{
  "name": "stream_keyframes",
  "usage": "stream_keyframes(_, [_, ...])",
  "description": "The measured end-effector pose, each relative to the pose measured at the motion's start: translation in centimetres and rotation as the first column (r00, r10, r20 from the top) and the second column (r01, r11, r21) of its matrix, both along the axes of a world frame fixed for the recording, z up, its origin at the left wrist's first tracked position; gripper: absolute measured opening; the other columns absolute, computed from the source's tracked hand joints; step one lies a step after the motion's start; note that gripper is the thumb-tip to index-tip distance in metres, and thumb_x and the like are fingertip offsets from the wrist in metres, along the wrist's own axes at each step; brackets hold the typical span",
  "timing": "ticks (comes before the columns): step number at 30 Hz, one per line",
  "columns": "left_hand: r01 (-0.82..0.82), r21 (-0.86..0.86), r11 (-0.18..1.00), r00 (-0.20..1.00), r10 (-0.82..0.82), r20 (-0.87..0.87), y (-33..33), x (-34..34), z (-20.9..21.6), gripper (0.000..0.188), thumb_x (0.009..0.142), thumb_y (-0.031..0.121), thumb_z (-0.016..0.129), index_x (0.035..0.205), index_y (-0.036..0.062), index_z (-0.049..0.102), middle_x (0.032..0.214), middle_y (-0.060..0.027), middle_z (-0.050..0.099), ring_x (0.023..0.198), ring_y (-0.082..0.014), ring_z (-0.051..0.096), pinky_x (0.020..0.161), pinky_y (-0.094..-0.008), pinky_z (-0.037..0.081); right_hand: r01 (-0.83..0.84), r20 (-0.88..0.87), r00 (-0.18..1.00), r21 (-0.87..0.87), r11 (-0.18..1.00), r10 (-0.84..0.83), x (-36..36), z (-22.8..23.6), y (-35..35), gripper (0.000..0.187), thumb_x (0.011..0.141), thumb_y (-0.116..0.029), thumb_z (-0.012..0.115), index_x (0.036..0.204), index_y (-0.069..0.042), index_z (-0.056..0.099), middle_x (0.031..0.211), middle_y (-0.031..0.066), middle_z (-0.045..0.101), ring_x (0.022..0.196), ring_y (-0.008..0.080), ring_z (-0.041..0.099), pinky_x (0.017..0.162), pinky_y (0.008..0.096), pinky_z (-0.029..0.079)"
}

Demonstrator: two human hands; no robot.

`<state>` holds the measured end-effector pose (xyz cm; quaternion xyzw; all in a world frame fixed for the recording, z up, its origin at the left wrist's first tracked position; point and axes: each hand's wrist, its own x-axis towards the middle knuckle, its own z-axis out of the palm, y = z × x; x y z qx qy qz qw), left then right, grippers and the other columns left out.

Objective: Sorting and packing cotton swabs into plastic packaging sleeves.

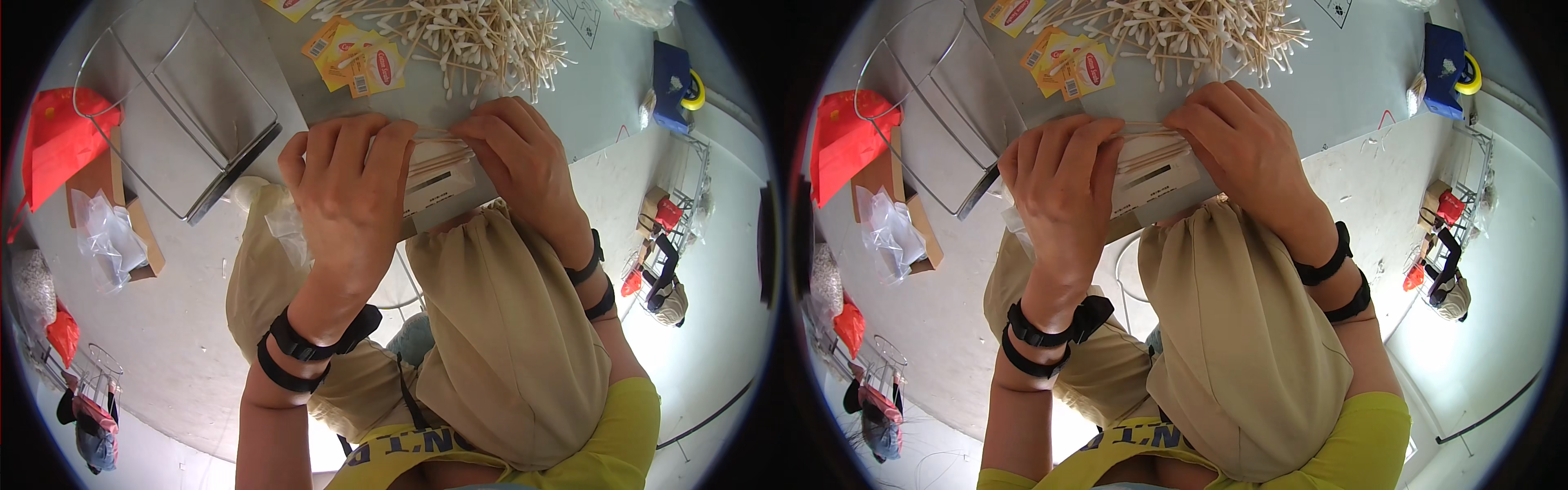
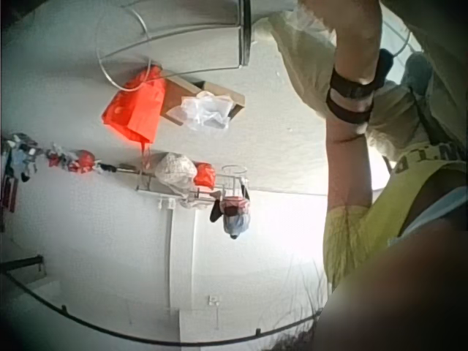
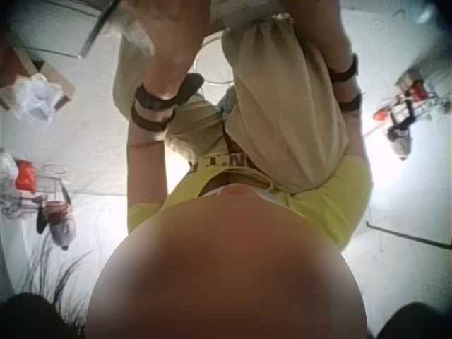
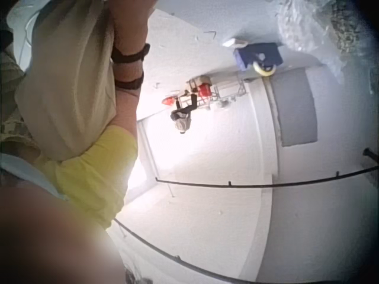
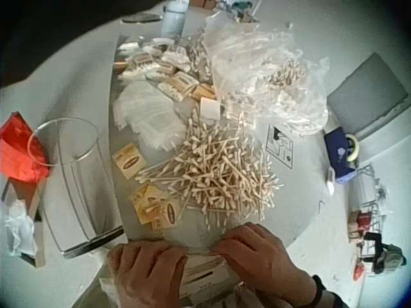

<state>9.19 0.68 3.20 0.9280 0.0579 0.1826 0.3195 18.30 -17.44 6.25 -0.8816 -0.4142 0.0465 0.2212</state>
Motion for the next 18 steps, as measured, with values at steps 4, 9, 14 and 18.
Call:
stream_keyframes(4, [-0.022, 0.012, 1.000, 0.999, 0.021, 0.030, -0.18, 0.27, -0.66, 0.022, 0.078, 0.010, 0.076, 0.098, 0.0148, 0.068, 0.091, 0.0030, 0.063, 0.091, -0.0179, 0.060, 0.091, -0.0372, 0.039, 0.012, -0.016, 1.000, 0.005, 1.000, -0.012, -0.11, 0.14, 0.30, 0.019, 0.079, -0.002, 0.070, 0.096, -0.009, 0.066, 0.092, 0.0056, 0.061, 0.083, 0.0269, 0.061, 0.073, 0.0367, 0.051])
stream_keyframes(9, [-0.010, 0.006, 1.000, 0.999, 0.010, 0.041, -0.09, 0.25, -0.59, 0.022, 0.078, 0.010, 0.076, 0.097, 0.0148, 0.067, 0.089, 0.0028, 0.064, 0.090, -0.0181, 0.060, 0.091, -0.0371, 0.039, 0.013, -0.024, 1.000, 0.017, 1.000, -0.013, -0.08, -0.11, 0.25, 0.015, 0.081, -0.003, 0.070, 0.095, -0.008, 0.065, 0.091, 0.0064, 0.060, 0.083, 0.0278, 0.060, 0.074, 0.0375, 0.050])
stream_keyframes(14, [-0.013, 0.003, 1.000, 0.999, 0.013, 0.032, -0.17, 0.34, -0.83, 0.021, 0.077, 0.009, 0.076, 0.095, 0.0150, 0.066, 0.088, 0.0028, 0.063, 0.090, -0.0186, 0.060, 0.090, -0.0371, 0.040, 0.023, -0.016, 1.000, 0.022, 0.999, -0.023, -0.14, -0.15, 0.34, 0.015, 0.082, -0.004, 0.070, 0.095, -0.008, 0.065, 0.091, 0.0062, 0.060, 0.084, 0.0276, 0.060, 0.074, 0.0375, 0.050])
stream_keyframes(18, [-0.026, 0.017, 1.000, 1.000, 0.026, 0.015, -0.18, 0.39, -0.92, 0.022, 0.077, 0.010, 0.077, 0.096, 0.0155, 0.066, 0.089, 0.0027, 0.063, 0.090, -0.0186, 0.060, 0.090, -0.0375, 0.040, 0.037, -0.022, 0.999, 0.044, 0.998, -0.036, -0.28, -0.29, 0.42, 0.014, 0.082, -0.003, 0.069, 0.094, -0.009, 0.065, 0.091, 0.0059, 0.060, 0.084, 0.0272, 0.060, 0.074, 0.0375, 0.050])
